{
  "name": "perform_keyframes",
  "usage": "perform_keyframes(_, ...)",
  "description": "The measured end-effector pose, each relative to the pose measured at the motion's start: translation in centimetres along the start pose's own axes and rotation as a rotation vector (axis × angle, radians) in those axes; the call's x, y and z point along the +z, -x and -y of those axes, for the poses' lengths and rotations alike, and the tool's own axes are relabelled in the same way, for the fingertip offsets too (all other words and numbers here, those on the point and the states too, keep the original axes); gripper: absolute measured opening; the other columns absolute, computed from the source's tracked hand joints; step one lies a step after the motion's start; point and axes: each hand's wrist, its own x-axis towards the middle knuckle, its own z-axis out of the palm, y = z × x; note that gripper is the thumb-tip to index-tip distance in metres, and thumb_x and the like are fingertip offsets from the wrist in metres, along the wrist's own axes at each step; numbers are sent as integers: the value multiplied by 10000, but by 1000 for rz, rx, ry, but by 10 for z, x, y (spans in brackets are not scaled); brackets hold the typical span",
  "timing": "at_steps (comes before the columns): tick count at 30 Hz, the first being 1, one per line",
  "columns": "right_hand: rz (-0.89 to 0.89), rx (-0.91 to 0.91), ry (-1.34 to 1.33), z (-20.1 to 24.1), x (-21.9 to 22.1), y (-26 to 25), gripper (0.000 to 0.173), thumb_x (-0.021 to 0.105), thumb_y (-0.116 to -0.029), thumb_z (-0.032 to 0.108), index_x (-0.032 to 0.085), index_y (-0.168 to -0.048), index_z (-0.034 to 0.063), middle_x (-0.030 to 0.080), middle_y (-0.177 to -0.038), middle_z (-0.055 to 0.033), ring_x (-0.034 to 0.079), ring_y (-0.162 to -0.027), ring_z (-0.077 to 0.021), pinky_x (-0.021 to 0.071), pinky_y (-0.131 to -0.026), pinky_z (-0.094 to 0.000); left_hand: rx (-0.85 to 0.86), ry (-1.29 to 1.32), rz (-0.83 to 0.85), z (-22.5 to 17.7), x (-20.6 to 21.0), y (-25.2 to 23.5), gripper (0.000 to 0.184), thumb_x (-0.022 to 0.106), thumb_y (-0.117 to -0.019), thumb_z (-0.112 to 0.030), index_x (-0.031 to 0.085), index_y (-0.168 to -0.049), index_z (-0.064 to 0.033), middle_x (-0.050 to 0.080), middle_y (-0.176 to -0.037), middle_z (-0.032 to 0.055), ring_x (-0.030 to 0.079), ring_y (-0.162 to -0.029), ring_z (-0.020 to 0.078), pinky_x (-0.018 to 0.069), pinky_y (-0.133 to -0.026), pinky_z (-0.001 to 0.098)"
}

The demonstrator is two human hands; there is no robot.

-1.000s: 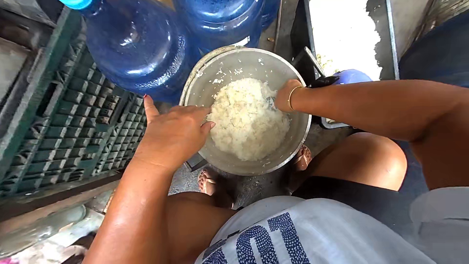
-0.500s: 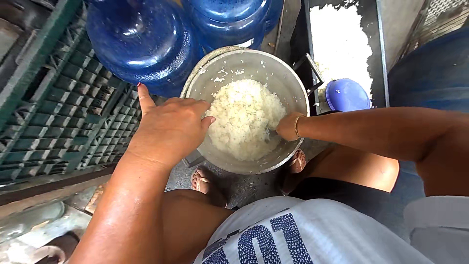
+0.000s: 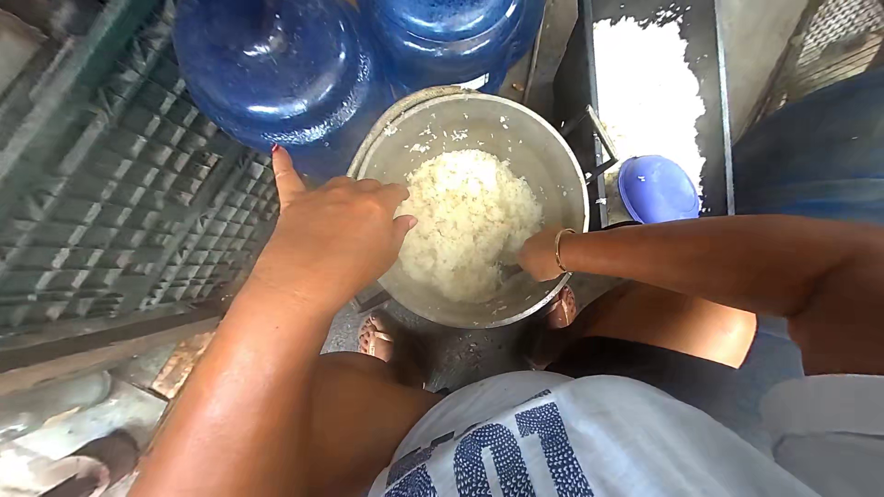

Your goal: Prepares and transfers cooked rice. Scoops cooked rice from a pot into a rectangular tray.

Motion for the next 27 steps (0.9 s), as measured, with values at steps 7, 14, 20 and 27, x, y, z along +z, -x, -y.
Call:
perform_keyframes(7, 13, -27, 16, 7, -3, -1, 185, 627, -979, 121, 692, -1074, -23, 695, -1080, -236, 682, -1049, -430, 528, -833, -649, -1, -15, 15, -1, -1, -1, 390, 536, -1060, -414, 669, -1340, -177, 706, -1249, 113, 623, -1242, 394, 112, -1119, 840)
perform_keyframes(14, -6, -59, -19, 12, -8, -8, 194, 618, -982, 115, 690, -1092, -28, 697, -1093, -239, 683, -1057, -429, 530, -835, -650, 5, -13, -1, -1, 0, 0, 387, 543, -1058, -409, 676, -1330, -168, 715, -1230, 111, 629, -1235, 389, 117, -1116, 841)
perform_keyframes(20, -42, -79, -112, 17, -15, -19, 213, 605, -1011, 141, 686, -1086, -41, 693, -1103, -249, 679, -1076, -427, 522, -878, -647, 10, -20, -4, -1, 2, 1, 385, 542, -1058, -407, 679, -1331, -171, 715, -1228, 112, 631, -1232, 390, 112, -1112, 846)
perform_keyframes(27, -80, -113, -304, 9, -9, -51, 265, 608, -1032, 204, 706, -1023, -42, 695, -989, -217, 688, -938, -365, 539, -819, -577, 15, -24, -7, -2, 3, 0, 387, 543, -1058, -408, 680, -1330, -169, 717, -1225, 110, 633, -1228, 386, 113, -1113, 847)
